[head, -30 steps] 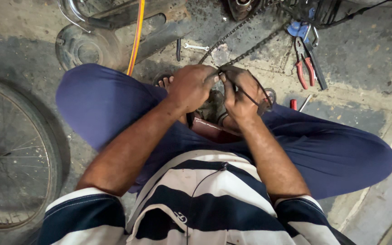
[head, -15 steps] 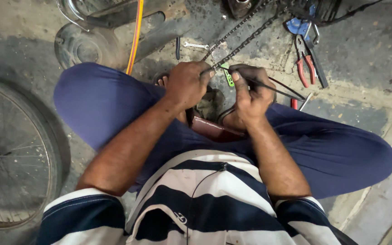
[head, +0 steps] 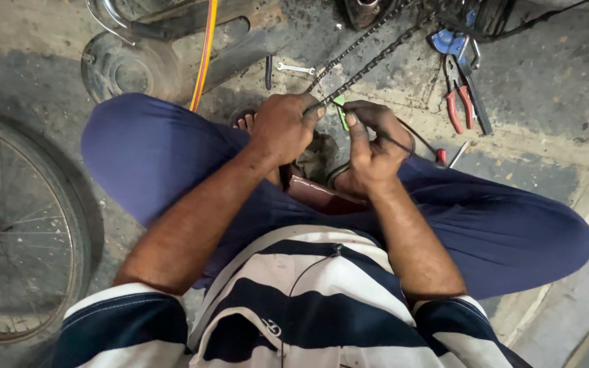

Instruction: The person sits on the workshop floor and works on a bicycle chain laid across their legs and the ground, using a thin blade to work on a chain link, gripping the chain steady with one hand. They briefly wipe the chain and their hands with a rag before resuming work on the link.

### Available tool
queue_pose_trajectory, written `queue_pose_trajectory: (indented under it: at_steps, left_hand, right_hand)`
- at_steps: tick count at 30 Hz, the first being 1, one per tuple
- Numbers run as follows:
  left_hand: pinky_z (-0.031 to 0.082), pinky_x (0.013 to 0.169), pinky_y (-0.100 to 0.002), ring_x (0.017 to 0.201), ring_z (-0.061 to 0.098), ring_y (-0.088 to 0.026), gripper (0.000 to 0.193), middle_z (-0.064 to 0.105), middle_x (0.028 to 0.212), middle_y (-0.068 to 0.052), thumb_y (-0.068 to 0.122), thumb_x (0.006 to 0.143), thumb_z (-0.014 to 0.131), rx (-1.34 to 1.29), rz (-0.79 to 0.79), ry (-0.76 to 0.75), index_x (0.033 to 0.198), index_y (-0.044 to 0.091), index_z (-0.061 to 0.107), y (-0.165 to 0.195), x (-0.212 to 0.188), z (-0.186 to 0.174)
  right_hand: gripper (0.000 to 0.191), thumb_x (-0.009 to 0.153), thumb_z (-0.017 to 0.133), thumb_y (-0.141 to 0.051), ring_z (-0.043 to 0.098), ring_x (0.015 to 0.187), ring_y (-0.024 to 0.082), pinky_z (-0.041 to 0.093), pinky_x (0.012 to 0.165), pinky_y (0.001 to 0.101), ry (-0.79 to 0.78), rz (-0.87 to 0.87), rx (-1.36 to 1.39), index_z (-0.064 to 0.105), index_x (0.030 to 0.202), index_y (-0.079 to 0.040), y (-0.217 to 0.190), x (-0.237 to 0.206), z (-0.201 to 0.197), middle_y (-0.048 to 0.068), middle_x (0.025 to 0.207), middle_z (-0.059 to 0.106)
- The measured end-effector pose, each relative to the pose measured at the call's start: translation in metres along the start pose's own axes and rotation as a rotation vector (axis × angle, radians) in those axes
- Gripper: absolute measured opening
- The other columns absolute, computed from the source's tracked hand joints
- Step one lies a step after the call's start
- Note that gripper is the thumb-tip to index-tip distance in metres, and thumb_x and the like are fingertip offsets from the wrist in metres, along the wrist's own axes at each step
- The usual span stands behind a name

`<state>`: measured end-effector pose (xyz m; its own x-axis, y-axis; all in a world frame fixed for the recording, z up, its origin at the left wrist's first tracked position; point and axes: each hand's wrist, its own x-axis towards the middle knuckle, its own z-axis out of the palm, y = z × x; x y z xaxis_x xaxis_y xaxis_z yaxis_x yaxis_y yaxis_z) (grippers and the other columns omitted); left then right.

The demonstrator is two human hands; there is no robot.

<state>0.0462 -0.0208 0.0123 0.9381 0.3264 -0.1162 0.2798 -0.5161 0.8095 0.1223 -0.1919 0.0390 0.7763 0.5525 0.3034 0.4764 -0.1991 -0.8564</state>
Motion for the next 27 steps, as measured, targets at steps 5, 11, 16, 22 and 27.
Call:
queue_pose_trajectory:
  at_steps: [5, 11, 16, 22, 27]
  left_hand:
    - [0.050, 0.080, -0.056, 0.087, 0.067, -0.044, 0.015, 0.071, 0.088, -0.021, 0.019, 0.087, 0.067, 0.072, 0.063, 0.001, 0.089, 0.005, 0.072, 0.004, -0.004, 0.004]
    - [0.051, 0.080, -0.055, 0.087, 0.068, -0.043, 0.014, 0.072, 0.089, -0.020, 0.018, 0.083, 0.066, 0.112, 0.073, 0.017, 0.089, 0.006, 0.072, 0.003, -0.005, 0.006]
    - [0.051, 0.077, -0.055, 0.086, 0.067, -0.044, 0.020, 0.072, 0.087, -0.020, 0.024, 0.092, 0.067, 0.080, 0.050, 0.044, 0.090, 0.006, 0.073, 0.005, -0.001, 0.003]
    - [0.050, 0.078, -0.055, 0.087, 0.068, -0.043, 0.022, 0.073, 0.088, -0.020, 0.026, 0.093, 0.067, 0.053, 0.030, 0.024, 0.090, 0.005, 0.073, 0.008, 0.000, -0.003]
    - [0.051, 0.077, -0.054, 0.086, 0.068, -0.043, 0.018, 0.073, 0.088, -0.020, 0.023, 0.089, 0.068, -0.003, 0.055, 0.050, 0.092, 0.005, 0.074, 0.012, -0.003, -0.003]
  right_hand:
    - [0.027, 0.084, 0.071, 0.008, 0.067, 0.088, 0.036, 0.055, 0.078, 0.0432, -0.146, -0.227, -0.413, 0.067, 0.109, -0.002, -0.007, 0.001, 0.005, 0.018, 0.103, 0.070]
    - [0.031, 0.081, 0.074, 0.005, 0.066, 0.093, 0.039, 0.055, 0.078, 0.0471, -0.199, -0.234, -0.508, 0.065, 0.111, -0.001, -0.015, -0.003, 0.006, 0.020, 0.110, 0.067]
    - [0.015, 0.094, 0.070, 0.009, 0.073, 0.092, 0.032, 0.060, 0.084, 0.0393, 0.131, -0.170, -0.209, 0.065, 0.105, -0.001, -0.015, 0.003, 0.001, 0.018, 0.109, 0.073]
    - [0.013, 0.094, 0.070, 0.010, 0.073, 0.088, 0.031, 0.059, 0.080, 0.0369, 0.009, -0.199, -0.133, 0.062, 0.102, 0.004, -0.010, 0.002, -0.005, 0.021, 0.106, 0.073]
    - [0.015, 0.091, 0.073, 0.010, 0.073, 0.092, 0.032, 0.059, 0.082, 0.0386, -0.026, -0.228, -0.187, 0.064, 0.101, 0.003, 0.002, -0.002, 0.004, 0.021, 0.108, 0.073]
